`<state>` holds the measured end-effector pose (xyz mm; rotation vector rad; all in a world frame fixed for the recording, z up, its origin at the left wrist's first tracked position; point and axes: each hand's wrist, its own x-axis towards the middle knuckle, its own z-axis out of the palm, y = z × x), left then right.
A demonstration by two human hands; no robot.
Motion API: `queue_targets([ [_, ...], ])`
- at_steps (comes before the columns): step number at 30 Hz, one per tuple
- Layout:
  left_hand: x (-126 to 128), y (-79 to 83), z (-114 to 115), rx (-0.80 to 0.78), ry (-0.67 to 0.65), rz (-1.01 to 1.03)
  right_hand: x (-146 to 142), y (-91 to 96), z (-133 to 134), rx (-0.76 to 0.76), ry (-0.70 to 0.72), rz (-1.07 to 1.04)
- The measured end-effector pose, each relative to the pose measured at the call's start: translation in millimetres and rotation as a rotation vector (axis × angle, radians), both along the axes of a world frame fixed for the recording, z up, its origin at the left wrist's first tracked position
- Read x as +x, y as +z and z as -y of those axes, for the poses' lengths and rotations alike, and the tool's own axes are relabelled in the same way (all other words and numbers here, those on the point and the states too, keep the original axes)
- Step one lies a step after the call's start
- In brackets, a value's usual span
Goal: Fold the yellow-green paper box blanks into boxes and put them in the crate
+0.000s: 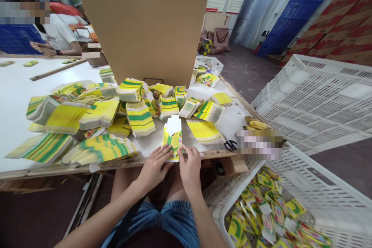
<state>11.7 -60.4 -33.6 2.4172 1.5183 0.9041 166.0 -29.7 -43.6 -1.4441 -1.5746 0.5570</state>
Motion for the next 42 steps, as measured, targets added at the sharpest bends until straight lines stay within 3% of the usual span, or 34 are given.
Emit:
queue_targets([
  [4, -1, -3.4, -3, 0.094, -0.007, 0.054, -1, 5.4, 3, -0.024, -0.018, -0.110],
  [8, -8, -1.8, -6, 0.296, -0.032, 0.220, -5, 16.7, 5, -0.096, -0.059, -0.248],
  [11, -13, 2.9, -2, 0.393, -0.191, 0.257, -7, 29.6, 9, -0.187, 0.027, -0.436],
  [13, -12, 6.5, 5, 0.375, -0.334, 0.248, -5, 36.8, 14, -0.255, 0.089, -0.662],
  [15, -7, 9.7, 15, 0.311, -0.362, 0.310, -1, 40.0, 21, -0.296, 0.102, -0.839],
  [17, -2, 12.3, 25, 0.181, -0.209, 0.527, 3, 38.4, 31, -0.332, 0.097, -0.882],
  [20, 2, 14.6, 37, -0.266, 0.048, 1.024, 1, 30.1, 49, -0.453, 0.164, -0.921],
  [22, 0, 15.0, 42, -0.619, 0.022, 1.272, -5, 24.3, 60, -0.520, 0.207, -0.992],
  [24, -3, 15.2, 44, -0.831, -0.098, 1.394, -12, 20.8, 68, -0.565, 0.202, -1.058],
  [27, -8, 17.7, 46, -0.882, -0.215, 1.451, -20, 20.4, 72, -0.606, 0.181, -1.090],
  [31, -12, 23.3, 46, -0.883, -0.210, 1.466, -20, 23.9, 71, -0.583, 0.229, -1.031],
  [36, -9, 19.9, 44, -0.840, -0.056, 1.465, -19, 25.7, 76, -0.528, 0.263, -0.819],
  [39, -3, 13.8, 43, -0.794, 0.076, 1.417, -22, 22.5, 81, -0.498, 0.224, -0.689],
  [42, -2, 12.2, 44, -0.734, 0.108, 1.350, -23, 18.9, 82, -0.452, 0.163, -0.588],
])
